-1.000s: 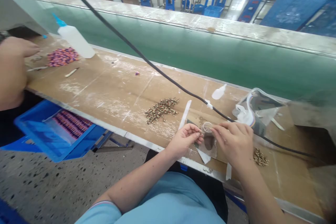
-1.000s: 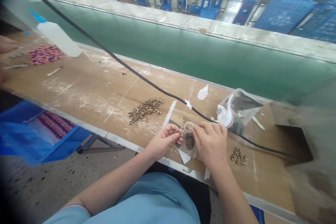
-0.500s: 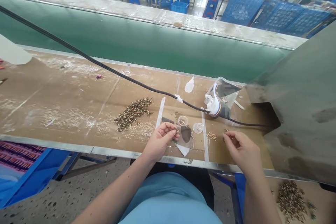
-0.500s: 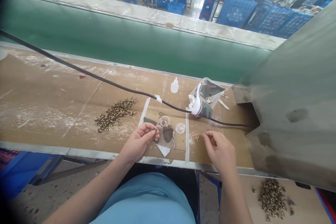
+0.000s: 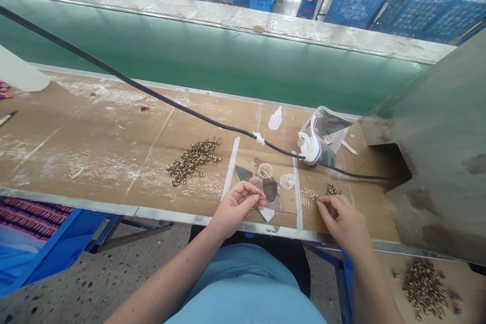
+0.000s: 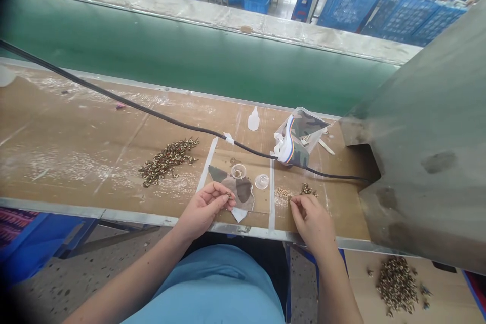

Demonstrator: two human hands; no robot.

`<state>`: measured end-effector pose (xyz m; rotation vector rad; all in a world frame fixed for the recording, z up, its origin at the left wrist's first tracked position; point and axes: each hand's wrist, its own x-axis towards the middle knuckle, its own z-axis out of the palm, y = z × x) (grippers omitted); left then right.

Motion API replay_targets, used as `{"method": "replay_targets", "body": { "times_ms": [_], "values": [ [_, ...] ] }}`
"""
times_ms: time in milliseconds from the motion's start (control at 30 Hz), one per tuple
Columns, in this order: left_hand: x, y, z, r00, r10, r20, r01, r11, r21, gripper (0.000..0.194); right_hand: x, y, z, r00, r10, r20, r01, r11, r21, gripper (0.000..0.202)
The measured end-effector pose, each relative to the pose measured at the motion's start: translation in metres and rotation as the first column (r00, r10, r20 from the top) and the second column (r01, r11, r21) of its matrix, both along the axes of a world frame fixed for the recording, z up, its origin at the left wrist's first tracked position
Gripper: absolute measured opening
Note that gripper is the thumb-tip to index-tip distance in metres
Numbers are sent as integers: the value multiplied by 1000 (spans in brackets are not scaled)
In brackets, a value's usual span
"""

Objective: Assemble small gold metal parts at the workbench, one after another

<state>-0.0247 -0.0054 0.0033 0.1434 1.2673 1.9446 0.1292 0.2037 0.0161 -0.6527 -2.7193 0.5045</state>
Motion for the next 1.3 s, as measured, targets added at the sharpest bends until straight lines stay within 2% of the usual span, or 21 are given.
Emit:
{"method": "replay_targets", "body": {
  "times_ms": [267, 533, 667, 1000, 1300],
  "values": [
    [-1, -2, -1, 999, -31, -8, 31, 999, 14, 26, 3, 1, -3, 998, 52, -34, -50, 997, 58, 41],
    [-1, -2, -2, 999, -33, 5, 33, 999, 8, 26, -1, -3, -5, 999, -47, 18, 48, 998, -32, 52],
    [-1, -3, 0, 999, -35, 11, 35, 999, 6, 26, -4, -6, -7, 997, -77, 4, 77, 996, -35, 54],
    [-1, -3, 1, 999, -34, 18, 34, 999, 10, 26, -7, -2, -4, 999, -40, 15, 41, 992, -120, 54],
    [-1, -3, 0, 999, -40, 22, 40, 999, 1, 27, -11, -1, -4, 1000, 9, 24, -8, 998, -65, 50]
  ]
}}
